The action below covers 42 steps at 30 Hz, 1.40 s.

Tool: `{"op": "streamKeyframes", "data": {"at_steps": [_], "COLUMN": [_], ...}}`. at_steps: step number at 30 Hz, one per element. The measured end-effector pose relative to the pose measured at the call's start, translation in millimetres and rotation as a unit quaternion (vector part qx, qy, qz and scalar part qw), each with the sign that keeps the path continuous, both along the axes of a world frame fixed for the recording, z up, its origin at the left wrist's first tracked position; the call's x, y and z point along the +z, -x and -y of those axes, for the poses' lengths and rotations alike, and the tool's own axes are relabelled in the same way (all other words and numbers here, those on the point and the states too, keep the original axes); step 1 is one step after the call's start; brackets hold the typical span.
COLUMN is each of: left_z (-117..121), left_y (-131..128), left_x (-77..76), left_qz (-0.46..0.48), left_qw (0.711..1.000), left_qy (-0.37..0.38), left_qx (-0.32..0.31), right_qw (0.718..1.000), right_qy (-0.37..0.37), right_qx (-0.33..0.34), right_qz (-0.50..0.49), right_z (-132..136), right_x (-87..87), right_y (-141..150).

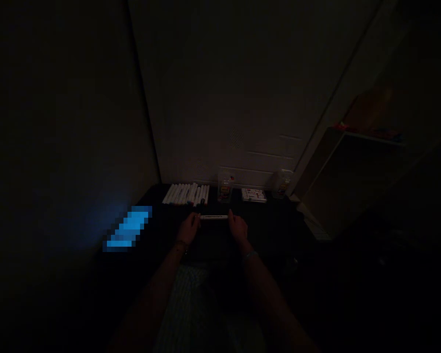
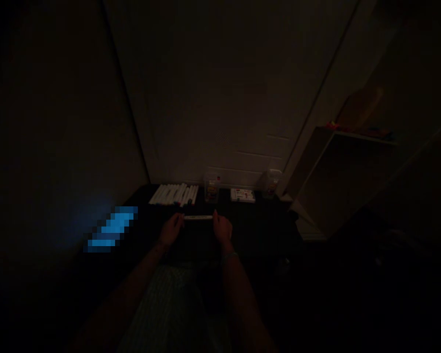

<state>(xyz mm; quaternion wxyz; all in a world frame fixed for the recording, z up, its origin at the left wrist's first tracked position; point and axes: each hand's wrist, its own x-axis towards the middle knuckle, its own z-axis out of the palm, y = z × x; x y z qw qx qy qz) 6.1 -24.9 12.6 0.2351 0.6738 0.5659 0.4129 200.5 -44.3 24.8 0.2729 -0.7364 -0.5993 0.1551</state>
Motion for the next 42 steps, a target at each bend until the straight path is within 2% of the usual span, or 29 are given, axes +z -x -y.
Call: {"op": "streamKeyframes", "data": {"at_steps": [19,25,29,33,37,42], "left_z": [-1,-3,-6,-9,-12,-12], "left_y": [0,-1,0,1,3,4], "left_x": [-4.4,-6.8,-9.9,-12.2,-13.7,-15.0], "left_qz": [-0.005,0.007,0.011,0.027,0.045,0.029], "left_qw": [1.0,1.0,1.0,1.0,0.999,0.999], "left_qy": [-0.005,-0.007,0.001,-0.008,-0.024,-0.026], "left_qx": [0.0,0.006,0.008,-0.001,-0.01,-0.011], "right_qw": [1.0,0.994,0.976,0.945,0.909,0.893], "right_qy": [-0.018,-0.044,-0.096,-0.139,-0.159,-0.145], "right_qx": [0.004,0.003,0.007,0.06,0.122,0.118], "right_qz": [-0.025,-0.099,-0.198,-0.289,-0.364,-0.409], "right_z": [0,-2,-6,-5,0,3], "right_x": [-3.6,-7.5,-16.0,-21.1,-18.5,-11.8], "right_y": [-2,-4,-6,-10,-13,-13]}}
